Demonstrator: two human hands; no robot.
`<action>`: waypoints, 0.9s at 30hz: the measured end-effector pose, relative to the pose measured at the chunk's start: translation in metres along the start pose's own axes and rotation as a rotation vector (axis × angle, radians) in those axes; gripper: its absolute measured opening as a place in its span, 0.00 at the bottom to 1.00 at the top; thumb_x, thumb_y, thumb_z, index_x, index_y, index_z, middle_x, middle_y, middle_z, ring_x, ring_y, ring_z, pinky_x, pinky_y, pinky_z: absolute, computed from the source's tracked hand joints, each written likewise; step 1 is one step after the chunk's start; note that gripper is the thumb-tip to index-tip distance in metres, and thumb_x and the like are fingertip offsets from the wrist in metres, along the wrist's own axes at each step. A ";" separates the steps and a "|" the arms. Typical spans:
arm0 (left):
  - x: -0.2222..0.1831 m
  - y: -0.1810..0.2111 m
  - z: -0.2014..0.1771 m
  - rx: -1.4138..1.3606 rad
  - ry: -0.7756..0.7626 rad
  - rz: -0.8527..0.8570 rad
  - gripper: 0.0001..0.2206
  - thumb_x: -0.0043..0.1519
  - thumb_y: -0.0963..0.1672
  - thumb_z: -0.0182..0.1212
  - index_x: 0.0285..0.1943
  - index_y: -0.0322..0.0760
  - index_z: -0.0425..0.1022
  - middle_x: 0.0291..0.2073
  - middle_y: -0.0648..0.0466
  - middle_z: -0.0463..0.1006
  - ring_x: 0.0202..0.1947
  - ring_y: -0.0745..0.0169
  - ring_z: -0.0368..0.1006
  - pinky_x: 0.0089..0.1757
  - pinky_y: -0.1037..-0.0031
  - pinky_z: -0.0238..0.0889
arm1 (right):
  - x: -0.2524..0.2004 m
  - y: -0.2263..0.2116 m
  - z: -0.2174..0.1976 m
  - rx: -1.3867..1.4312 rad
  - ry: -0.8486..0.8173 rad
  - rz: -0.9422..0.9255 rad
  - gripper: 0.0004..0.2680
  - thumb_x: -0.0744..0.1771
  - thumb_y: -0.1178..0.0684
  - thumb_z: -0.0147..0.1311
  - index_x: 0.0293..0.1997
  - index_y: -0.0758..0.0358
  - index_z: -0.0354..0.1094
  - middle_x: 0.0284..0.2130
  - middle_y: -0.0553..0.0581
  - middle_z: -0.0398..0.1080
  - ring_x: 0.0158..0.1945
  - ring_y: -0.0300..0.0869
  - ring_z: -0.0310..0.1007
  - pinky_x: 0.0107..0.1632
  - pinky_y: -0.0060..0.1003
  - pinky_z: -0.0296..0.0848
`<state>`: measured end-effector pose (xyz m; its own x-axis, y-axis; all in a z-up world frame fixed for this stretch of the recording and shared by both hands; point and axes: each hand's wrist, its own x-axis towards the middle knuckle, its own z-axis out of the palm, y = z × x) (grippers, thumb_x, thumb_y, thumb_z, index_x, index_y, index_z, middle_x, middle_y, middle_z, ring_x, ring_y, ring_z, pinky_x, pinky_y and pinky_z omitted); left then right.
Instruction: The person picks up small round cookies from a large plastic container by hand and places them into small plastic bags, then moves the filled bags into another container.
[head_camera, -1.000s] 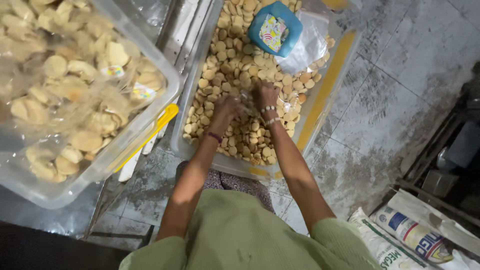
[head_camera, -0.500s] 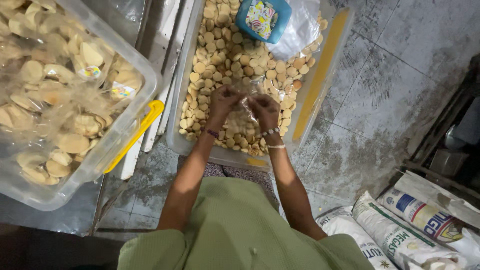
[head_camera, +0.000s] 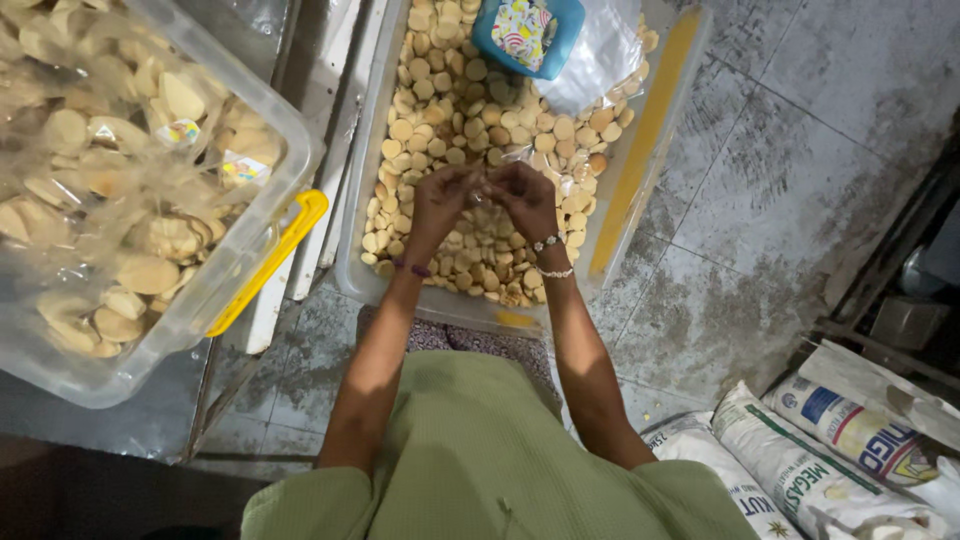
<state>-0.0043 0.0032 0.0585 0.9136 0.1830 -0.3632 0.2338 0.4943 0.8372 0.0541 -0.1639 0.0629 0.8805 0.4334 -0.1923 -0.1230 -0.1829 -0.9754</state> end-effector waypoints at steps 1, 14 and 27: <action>-0.001 0.001 0.002 0.230 0.060 0.034 0.08 0.67 0.44 0.63 0.47 0.32 0.81 0.32 0.56 0.80 0.33 0.68 0.75 0.35 0.77 0.71 | -0.001 -0.008 0.006 0.007 0.008 0.050 0.06 0.69 0.58 0.62 0.47 0.66 0.72 0.32 0.50 0.75 0.33 0.34 0.74 0.36 0.28 0.74; -0.044 -0.019 -0.014 0.286 0.032 -0.234 0.21 0.73 0.48 0.56 0.32 0.26 0.79 0.23 0.53 0.75 0.24 0.65 0.65 0.33 0.74 0.62 | -0.063 0.002 0.030 0.885 0.023 0.237 0.08 0.73 0.50 0.54 0.40 0.63 0.71 0.35 0.53 0.73 0.41 0.40 0.72 0.47 0.35 0.73; -0.068 0.050 -0.038 1.026 0.176 0.365 0.07 0.54 0.35 0.58 0.35 0.31 0.81 0.36 0.45 0.80 0.41 0.43 0.76 0.45 0.58 0.70 | 0.105 0.092 0.009 -0.756 0.010 -0.199 0.16 0.63 0.54 0.64 0.57 0.57 0.69 0.53 0.60 0.72 0.57 0.55 0.71 0.56 0.54 0.77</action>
<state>-0.0674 0.0479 0.1098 0.9428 0.3332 -0.0097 0.1990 -0.5392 0.8183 0.1310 -0.1271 -0.0478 0.8577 0.5138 -0.0173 0.3797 -0.6557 -0.6526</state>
